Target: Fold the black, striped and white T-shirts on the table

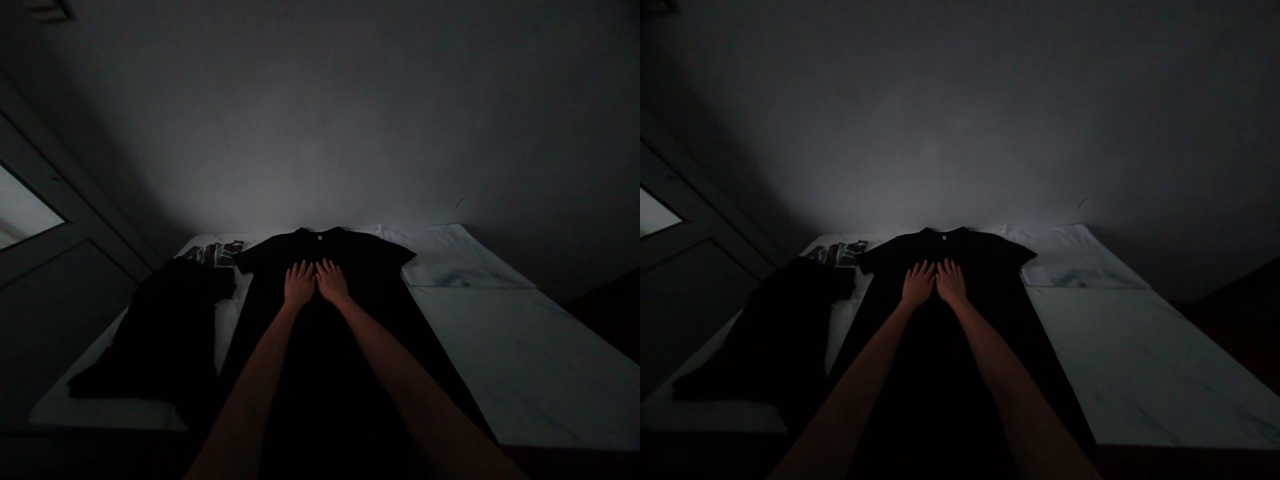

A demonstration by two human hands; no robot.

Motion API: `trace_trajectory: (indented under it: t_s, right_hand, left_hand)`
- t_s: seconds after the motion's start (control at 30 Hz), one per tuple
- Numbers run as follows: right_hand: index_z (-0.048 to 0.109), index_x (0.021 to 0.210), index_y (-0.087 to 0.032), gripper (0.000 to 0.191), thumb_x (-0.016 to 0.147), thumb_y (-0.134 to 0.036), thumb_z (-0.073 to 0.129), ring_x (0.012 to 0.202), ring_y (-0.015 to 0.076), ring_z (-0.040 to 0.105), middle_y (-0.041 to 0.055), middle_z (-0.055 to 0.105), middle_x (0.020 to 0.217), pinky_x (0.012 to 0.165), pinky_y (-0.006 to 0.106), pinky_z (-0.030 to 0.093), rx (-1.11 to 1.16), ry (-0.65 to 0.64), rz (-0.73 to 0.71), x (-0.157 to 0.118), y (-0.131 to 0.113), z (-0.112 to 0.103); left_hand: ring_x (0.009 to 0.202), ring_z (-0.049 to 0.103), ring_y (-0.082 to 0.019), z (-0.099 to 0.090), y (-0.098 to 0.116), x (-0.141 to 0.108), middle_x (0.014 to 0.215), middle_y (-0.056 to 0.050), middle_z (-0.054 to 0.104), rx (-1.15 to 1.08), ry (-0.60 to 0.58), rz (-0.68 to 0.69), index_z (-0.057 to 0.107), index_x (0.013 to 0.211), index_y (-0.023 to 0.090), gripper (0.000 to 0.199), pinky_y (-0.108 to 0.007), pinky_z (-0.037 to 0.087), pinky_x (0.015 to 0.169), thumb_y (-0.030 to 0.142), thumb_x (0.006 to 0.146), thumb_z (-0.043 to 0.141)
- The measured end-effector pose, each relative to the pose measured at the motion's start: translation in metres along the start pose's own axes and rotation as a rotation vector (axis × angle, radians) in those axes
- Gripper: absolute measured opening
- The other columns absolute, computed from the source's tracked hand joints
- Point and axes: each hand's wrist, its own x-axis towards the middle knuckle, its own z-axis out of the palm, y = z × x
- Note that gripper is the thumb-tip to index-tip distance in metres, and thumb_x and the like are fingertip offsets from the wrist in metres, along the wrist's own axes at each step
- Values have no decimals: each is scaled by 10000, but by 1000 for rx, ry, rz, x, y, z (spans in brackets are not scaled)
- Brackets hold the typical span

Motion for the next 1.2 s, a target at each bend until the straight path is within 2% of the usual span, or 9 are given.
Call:
trace_trajectory:
  t_s: [0.17,0.23,0.37,0.5,0.77,0.87,1.03,1.1,1.2]
  right_hand:
    - [354,1527,-120,580,1012,-388,343,1483,276,254,142,284,1606,1196,444,205,-68,-27,-1,-39,111,-22]
    - [381,1497,-42,580,1007,-350,346,1475,294,270,195,321,1580,1188,447,220,-84,-2,100,-45,131,-32]
    - [422,1460,3,558,1010,-303,301,1477,335,251,238,316,1572,1183,498,203,-78,82,235,-47,66,-29]
    - [394,1510,-123,543,1018,-295,245,1486,262,251,128,303,1603,1202,469,190,17,-6,50,-79,-5,-8]
    - [413,1486,-46,716,984,-531,251,1467,328,287,196,363,1559,1187,525,241,-33,144,109,-203,137,-16]
    - [463,1448,-18,728,977,-539,269,1469,385,253,237,372,1541,1169,584,239,-41,187,190,-210,112,-15]
    - [356,1540,-194,656,993,-551,301,1482,297,257,101,285,1604,1190,545,247,86,94,-104,-209,7,-6]
    - [327,1547,-297,625,985,-571,330,1475,282,280,40,279,1609,1184,553,263,93,83,-151,-224,12,-6]
    - [281,1554,-358,630,969,-580,360,1465,297,301,5,258,1616,1158,567,314,45,174,-77,-259,80,-7]
  left_hand:
    - [1473,296,-283,-13,-84,-41,1609,-62,305,82,-44,-37,345,1538,253,535,-459,253,1187,377,1018,311]
    - [1464,310,-312,-22,-87,-45,1590,-125,333,109,-71,-117,373,1524,175,542,-468,252,1183,348,1013,321]
    - [1482,260,-330,-22,-10,-40,1590,-179,306,42,-55,-64,371,1516,95,565,-499,256,1182,287,985,355]
    - [1477,293,-271,-8,39,-66,1607,-70,301,-43,-24,106,299,1558,238,564,-512,264,1188,265,995,297]
    - [1463,310,-320,-19,-88,-196,1586,-118,328,133,8,-2,386,1520,226,570,-538,350,1139,435,990,370]
    - [1428,357,-383,-19,-63,-207,1523,-202,411,140,36,-94,419,1501,157,625,-595,355,1115,480,966,409]
    - [1469,302,-304,-13,17,-196,1603,-67,296,-30,64,138,262,1563,311,604,-572,352,1145,456,990,385]
    - [1472,292,-312,-10,5,-208,1613,-26,273,-1,63,137,278,1548,373,590,-591,350,1142,466,981,409]
    - [1465,308,-310,-5,-60,-248,1610,-31,281,65,112,50,256,1558,368,609,-565,407,1113,445,971,401]
